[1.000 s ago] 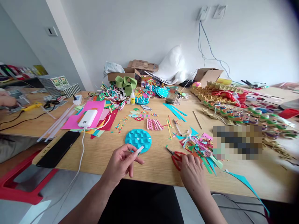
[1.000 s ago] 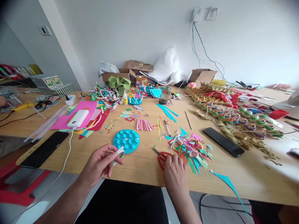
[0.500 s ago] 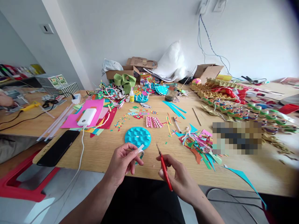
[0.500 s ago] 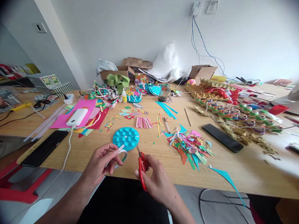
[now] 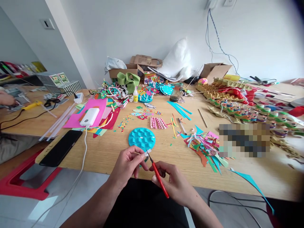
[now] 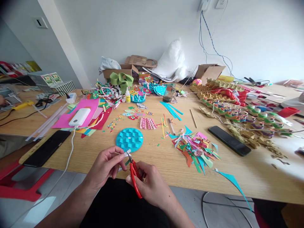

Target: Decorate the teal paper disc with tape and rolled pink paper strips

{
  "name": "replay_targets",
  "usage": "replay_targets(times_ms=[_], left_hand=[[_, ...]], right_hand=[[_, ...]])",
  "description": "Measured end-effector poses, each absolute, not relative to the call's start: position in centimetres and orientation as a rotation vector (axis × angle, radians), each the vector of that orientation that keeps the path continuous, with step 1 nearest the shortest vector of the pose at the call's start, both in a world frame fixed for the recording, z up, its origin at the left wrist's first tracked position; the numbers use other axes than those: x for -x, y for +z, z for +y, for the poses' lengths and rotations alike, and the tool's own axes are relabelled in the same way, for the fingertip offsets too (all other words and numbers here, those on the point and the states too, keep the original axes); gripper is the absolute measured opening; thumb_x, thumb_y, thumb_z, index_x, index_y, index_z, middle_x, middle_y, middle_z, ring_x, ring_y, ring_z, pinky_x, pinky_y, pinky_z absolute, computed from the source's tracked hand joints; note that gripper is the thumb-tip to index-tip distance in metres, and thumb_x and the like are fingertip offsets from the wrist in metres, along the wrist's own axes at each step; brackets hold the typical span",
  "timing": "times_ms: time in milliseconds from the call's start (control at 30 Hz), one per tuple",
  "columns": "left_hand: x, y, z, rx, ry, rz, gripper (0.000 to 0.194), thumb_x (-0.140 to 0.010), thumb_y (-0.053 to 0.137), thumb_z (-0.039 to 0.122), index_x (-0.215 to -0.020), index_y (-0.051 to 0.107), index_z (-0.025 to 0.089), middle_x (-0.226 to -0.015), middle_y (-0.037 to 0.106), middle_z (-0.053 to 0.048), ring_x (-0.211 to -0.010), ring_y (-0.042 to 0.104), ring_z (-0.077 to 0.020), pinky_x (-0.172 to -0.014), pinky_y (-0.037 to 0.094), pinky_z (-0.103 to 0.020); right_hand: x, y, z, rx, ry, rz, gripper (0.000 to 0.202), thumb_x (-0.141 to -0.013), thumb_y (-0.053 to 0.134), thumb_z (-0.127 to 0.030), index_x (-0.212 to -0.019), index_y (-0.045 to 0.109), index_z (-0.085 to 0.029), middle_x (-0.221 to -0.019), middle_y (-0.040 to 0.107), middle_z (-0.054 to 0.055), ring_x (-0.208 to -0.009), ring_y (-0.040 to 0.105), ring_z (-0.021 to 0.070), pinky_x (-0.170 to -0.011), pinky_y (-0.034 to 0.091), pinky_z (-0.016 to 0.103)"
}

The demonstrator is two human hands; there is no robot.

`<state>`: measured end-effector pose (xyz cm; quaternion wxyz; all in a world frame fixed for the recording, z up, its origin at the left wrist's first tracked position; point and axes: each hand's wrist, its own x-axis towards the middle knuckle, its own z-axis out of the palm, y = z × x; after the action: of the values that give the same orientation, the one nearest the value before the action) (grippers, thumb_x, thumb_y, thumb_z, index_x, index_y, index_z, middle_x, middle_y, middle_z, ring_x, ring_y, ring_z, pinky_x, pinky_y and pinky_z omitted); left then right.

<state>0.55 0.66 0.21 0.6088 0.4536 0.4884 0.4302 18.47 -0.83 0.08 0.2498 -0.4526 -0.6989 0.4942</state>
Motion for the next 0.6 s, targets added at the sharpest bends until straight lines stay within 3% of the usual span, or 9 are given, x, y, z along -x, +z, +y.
replay_targets(times_ms=[367, 600], left_hand=[[-0.35, 0.17, 0.62, -1.048, 0.988, 1.130, 0.027, -0.078, 0.062, 0.040, -0.080, 0.056, 0.014, -0.056, 0.067, -0.003, -0.028, 0.038, -0.0033, -0.031, 0.023, -0.015], [-0.34, 0.34, 0.52, -1.043, 1.002, 1.134, 0.027, -0.077, 0.063, 0.040, -0.079, 0.057, 0.014, -0.054, 0.066, -0.002, -0.027, 0.037, -0.0030, -0.030, 0.022, -0.015]], right_hand=[[-18.11, -0.25, -0.84, 1.269, 1.381, -1.849, 0.039, -0.087, 0.052, -0.047, -0.089, 0.066, -0.011, -0.063, 0.053, -0.001, -0.056, 0.042, 0.0096, -0.053, 0.033, 0.021], [-18.03, -0.27, -0.88, 1.271, 1.336, -1.840, 0.038, -0.085, 0.053, -0.048, -0.083, 0.067, -0.012, -0.061, 0.053, -0.001, -0.056, 0.042, 0.0097, -0.049, 0.032, 0.020]])
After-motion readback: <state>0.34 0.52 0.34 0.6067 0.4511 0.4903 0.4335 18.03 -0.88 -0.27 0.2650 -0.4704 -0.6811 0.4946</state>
